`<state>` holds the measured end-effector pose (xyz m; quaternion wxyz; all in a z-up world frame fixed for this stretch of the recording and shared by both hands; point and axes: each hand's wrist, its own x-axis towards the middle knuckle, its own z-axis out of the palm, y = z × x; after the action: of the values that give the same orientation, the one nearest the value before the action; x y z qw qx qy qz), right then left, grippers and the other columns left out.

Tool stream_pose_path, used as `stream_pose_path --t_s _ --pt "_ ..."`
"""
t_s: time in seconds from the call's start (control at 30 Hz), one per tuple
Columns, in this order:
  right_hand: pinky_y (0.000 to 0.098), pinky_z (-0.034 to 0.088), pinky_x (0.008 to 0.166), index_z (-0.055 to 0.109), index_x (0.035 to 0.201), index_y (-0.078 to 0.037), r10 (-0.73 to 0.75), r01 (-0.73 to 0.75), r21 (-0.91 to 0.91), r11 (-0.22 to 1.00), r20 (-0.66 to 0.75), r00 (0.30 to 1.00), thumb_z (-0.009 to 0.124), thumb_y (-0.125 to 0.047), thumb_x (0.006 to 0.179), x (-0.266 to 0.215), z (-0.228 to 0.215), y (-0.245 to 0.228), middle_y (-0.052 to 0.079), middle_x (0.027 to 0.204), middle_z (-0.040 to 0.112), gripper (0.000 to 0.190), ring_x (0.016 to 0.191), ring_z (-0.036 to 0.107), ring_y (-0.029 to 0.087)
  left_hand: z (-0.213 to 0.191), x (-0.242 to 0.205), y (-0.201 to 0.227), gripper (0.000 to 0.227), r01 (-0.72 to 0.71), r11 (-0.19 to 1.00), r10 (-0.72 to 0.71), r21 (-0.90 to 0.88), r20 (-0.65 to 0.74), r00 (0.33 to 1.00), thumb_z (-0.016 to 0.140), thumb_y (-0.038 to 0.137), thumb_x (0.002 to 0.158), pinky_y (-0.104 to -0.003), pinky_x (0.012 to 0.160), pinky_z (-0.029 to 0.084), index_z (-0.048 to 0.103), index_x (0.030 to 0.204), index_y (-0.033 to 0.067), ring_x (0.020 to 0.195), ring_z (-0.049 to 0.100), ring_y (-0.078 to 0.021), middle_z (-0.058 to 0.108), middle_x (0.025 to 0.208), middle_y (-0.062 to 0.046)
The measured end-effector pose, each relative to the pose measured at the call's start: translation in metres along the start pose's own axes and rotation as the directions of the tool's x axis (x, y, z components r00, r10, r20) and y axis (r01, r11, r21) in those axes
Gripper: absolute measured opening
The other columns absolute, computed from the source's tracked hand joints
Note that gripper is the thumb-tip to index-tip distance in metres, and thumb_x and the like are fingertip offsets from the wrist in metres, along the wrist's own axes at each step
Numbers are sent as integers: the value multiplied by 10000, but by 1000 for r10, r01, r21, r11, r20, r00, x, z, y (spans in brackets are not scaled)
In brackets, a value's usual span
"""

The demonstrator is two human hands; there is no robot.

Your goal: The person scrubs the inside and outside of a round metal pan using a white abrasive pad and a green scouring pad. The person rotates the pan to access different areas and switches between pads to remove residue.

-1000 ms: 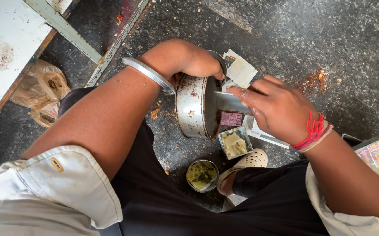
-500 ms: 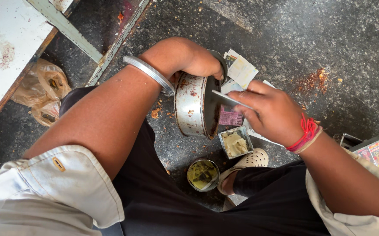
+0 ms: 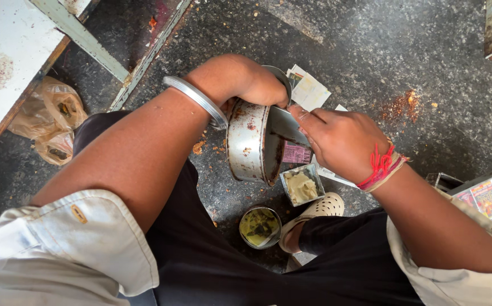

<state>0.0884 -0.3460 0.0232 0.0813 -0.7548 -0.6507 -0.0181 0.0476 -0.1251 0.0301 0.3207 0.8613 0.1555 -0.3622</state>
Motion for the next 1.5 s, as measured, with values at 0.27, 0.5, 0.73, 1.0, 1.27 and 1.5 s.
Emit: stream_pose_path --t_s 0.27,0.5,0.73,1.0,1.27,1.5 --pt "462 564 579 682 1309 -73 -1 1 207 978 1 1000 669 -159 922 0 -2 0 185 829 712 397 627 678 374 5 -1 -1 475 -5 1000 5 -21 22 1000 598 407 879 -442 841 550 720 1218 97 939 721 -236 758 1156 -104" --pt "439 585 626 672 1311 -44 15 -11 339 941 -9 1000 664 -124 931 -1 4 0 198 898 740 389 688 714 363 -3 -5 -3 521 71 997 -71 -17 8 997 619 459 887 -456 888 542 720 1235 85 993 703 -278 737 1194 -143" --pt "449 569 636 657 1333 -22 73 -56 238 970 -61 995 681 -116 941 -4 6 2 224 904 738 404 687 703 388 -11 -13 -1 545 58 997 -58 58 -2 998 573 479 885 -458 934 551 760 1211 83 1041 731 -285 769 1223 -133" --pt "437 564 635 665 1321 -46 50 -58 362 930 30 998 712 -126 892 -1 5 0 232 906 731 439 683 704 383 -10 -19 -1 547 83 990 -80 114 -28 996 594 505 879 -461 955 540 735 1237 116 1082 712 -298 730 1262 -140" --pt "431 558 599 670 1341 -89 140 -232 419 878 239 961 717 -141 869 -2 7 -3 238 766 709 478 581 692 364 -11 -13 -7 587 86 986 -79 142 -54 995 624 537 863 -459 944 550 726 1240 98 1072 727 -306 730 1258 -150" --pt "459 547 592 642 1362 -52 261 -276 361 890 92 961 716 -155 894 -4 14 9 259 757 678 485 562 666 396 -15 -18 -10 509 17 941 139 338 -431 891 624 556 843 -496 962 522 742 1249 274 1139 660 -369 700 1238 -111"
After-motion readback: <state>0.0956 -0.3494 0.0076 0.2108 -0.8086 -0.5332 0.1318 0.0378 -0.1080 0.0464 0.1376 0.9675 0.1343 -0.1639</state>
